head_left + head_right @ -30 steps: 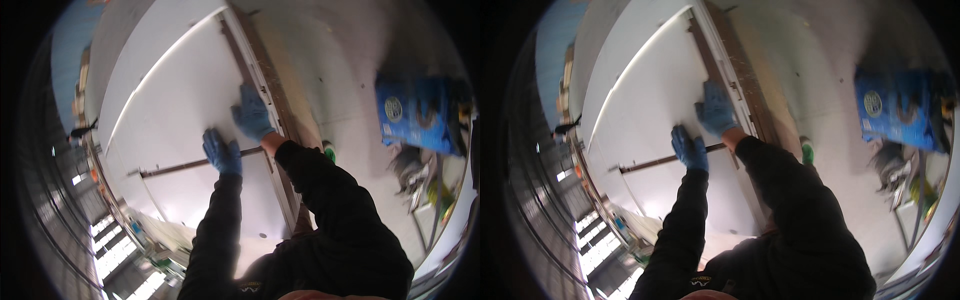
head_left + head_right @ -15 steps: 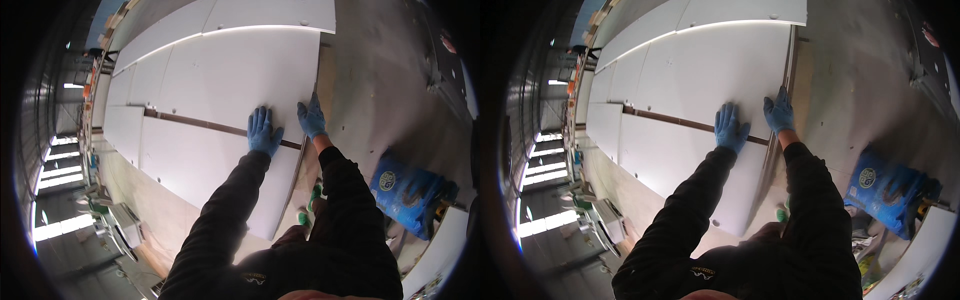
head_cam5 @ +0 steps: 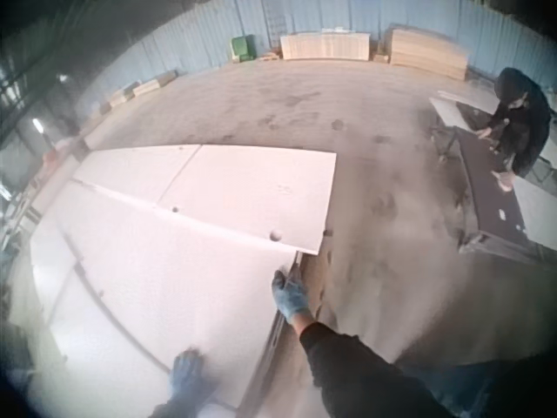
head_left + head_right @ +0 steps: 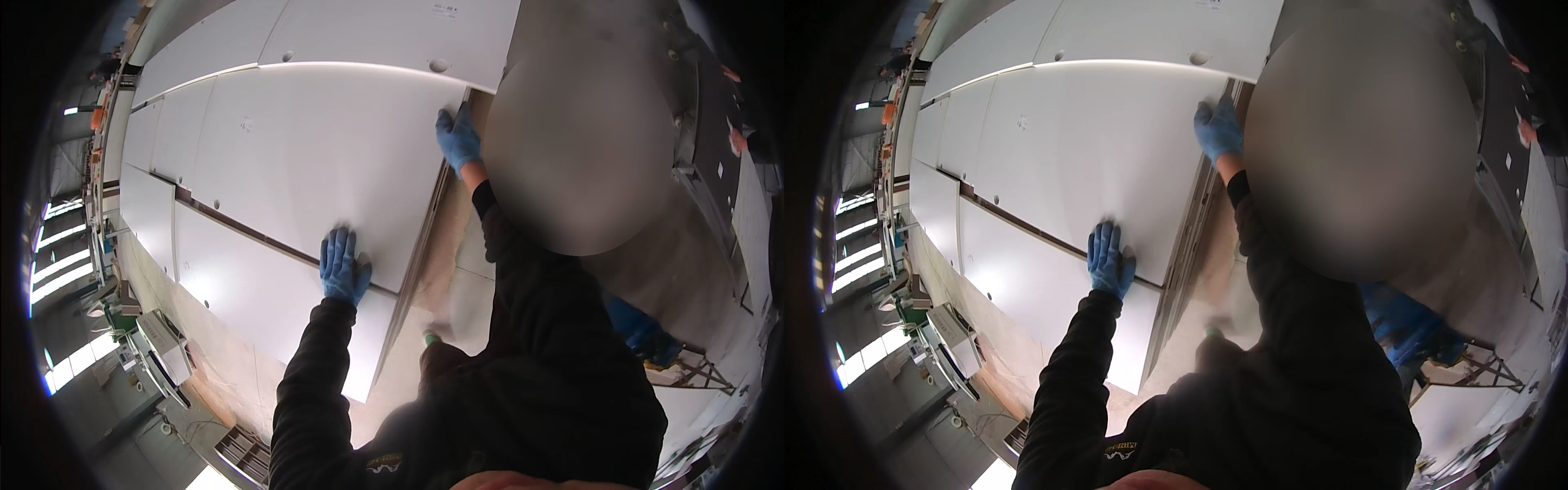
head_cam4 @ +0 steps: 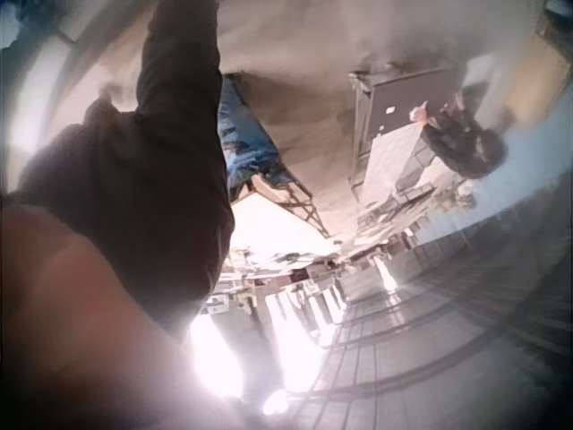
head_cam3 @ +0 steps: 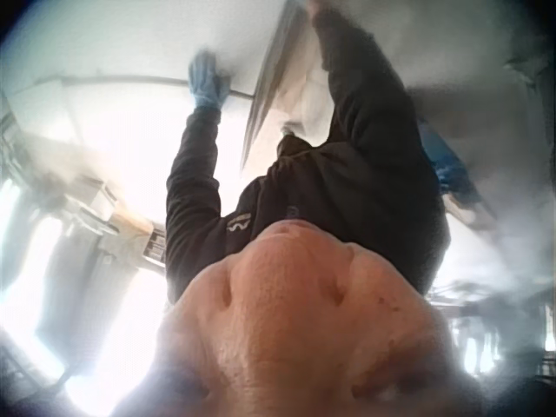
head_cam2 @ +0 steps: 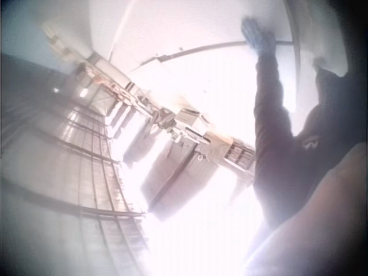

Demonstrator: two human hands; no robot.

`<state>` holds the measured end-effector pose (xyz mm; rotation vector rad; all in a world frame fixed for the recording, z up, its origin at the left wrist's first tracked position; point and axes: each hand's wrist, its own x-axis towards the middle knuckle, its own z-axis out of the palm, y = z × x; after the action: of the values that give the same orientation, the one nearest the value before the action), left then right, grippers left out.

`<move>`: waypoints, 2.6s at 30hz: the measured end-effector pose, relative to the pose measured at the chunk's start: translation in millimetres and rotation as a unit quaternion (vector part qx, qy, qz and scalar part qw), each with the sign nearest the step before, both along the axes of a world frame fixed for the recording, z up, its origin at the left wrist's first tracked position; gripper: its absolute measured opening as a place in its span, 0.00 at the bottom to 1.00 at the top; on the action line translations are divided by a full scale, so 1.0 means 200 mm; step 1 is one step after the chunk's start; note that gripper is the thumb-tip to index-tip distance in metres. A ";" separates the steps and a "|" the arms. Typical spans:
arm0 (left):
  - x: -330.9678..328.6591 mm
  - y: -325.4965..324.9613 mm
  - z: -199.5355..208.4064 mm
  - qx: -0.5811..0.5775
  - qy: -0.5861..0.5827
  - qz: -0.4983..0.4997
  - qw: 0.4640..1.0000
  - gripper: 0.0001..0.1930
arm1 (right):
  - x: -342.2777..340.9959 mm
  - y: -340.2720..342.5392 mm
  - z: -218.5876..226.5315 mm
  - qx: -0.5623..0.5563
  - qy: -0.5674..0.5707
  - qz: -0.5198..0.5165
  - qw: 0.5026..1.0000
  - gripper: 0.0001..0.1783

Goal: The person repeatedly picks up large white and brown flat panels from the floor and stacks them on a growing pile. They handle the panels one at a time, aligning edges and placing them flat. Toward the end, the person wipes a dark panel with a cloth.

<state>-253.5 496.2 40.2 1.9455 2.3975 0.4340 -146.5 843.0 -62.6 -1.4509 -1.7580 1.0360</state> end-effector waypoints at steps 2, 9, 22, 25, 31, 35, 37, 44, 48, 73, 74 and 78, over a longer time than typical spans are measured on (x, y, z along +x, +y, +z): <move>0.07 0.08 0.04 -0.021 -0.011 0.037 0.999 0.45 | -0.02 0.05 0.00 0.041 -0.033 -0.019 0.998 0.35; 0.51 0.30 -0.06 -0.088 -0.015 0.174 0.981 0.59 | 0.04 0.10 0.05 0.048 0.027 0.051 0.997 0.26; 0.50 0.32 -0.09 -0.034 -0.022 0.200 0.979 0.53 | 0.02 0.16 0.05 -0.015 -0.006 0.111 0.994 0.28; 0.50 0.33 -0.08 -0.049 -0.009 0.206 0.977 0.53 | 0.02 0.16 0.06 -0.017 0.007 0.118 0.993 0.30; 0.51 0.33 -0.10 -0.040 -0.021 0.209 0.977 0.53 | -0.01 0.16 0.02 0.010 -0.107 0.071 0.992 0.32; 0.52 0.32 -0.12 -0.049 -0.003 0.205 0.978 0.54 | 0.02 0.21 0.03 -0.014 -0.058 0.116 0.992 0.37; 0.52 0.31 -0.13 -0.054 0.002 0.209 0.976 0.54 | 0.06 0.24 0.07 -0.058 -0.054 0.146 0.986 0.36; 0.52 0.31 -0.17 -0.027 0.032 0.198 0.979 0.51 | 0.04 0.24 0.16 -0.124 -0.123 0.139 0.975 0.27; 0.52 0.30 -0.18 -0.031 0.033 0.205 0.978 0.50 | 0.02 0.27 0.21 -0.154 -0.159 0.142 0.965 0.28; 0.22 1.61 0.12 0.128 -0.613 0.426 0.653 0.24 | 0.22 2.23 -0.03 -0.163 0.110 -0.082 0.977 0.48; 0.20 1.69 0.12 0.127 -0.678 0.423 0.587 0.25 | 0.18 2.31 0.01 -0.181 0.147 -0.080 0.969 0.48; 0.19 1.85 0.11 0.099 -0.734 0.444 0.505 0.28 | 0.03 2.49 0.04 -0.149 0.104 -0.065 0.981 0.46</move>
<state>-215.0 866.9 62.7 -0.3154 1.5911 1.5085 -141.2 1341.0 -54.1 -1.5485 -1.3852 1.3698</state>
